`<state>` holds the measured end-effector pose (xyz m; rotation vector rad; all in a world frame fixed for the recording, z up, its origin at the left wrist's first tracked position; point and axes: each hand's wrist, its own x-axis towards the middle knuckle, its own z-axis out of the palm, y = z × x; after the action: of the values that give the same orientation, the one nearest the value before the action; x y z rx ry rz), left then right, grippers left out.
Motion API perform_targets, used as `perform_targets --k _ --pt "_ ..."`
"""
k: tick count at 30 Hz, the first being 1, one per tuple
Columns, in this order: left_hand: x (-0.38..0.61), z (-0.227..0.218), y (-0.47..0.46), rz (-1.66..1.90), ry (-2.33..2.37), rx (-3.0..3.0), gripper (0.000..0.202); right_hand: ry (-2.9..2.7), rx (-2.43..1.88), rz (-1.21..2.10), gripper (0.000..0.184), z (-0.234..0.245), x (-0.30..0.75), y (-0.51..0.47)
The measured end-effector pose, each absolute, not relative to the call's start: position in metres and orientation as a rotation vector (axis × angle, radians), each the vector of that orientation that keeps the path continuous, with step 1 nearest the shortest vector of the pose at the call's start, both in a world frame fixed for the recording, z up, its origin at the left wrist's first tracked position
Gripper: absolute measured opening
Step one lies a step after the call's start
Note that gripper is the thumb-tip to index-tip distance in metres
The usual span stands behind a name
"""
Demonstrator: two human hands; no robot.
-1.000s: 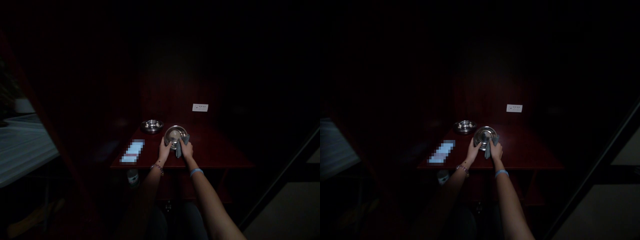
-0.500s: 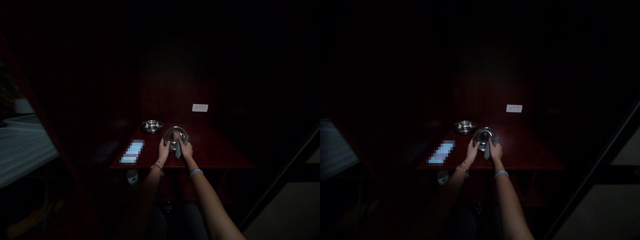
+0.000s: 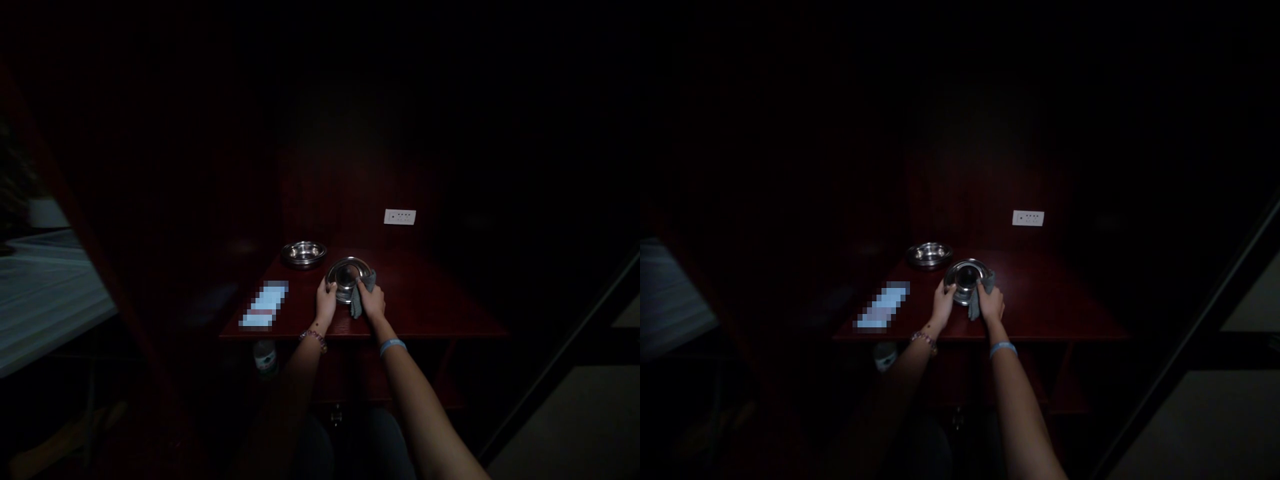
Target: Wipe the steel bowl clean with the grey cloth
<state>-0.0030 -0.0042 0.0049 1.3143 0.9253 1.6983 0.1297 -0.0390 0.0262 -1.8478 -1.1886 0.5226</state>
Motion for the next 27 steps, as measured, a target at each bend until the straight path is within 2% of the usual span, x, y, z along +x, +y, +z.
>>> perform_targets --k 27 --pt "-0.0017 0.0002 -0.0017 1.703 0.869 1.315 0.038 -1.149 -1.858 0.518 0.054 0.0223 0.1310 -0.0364"
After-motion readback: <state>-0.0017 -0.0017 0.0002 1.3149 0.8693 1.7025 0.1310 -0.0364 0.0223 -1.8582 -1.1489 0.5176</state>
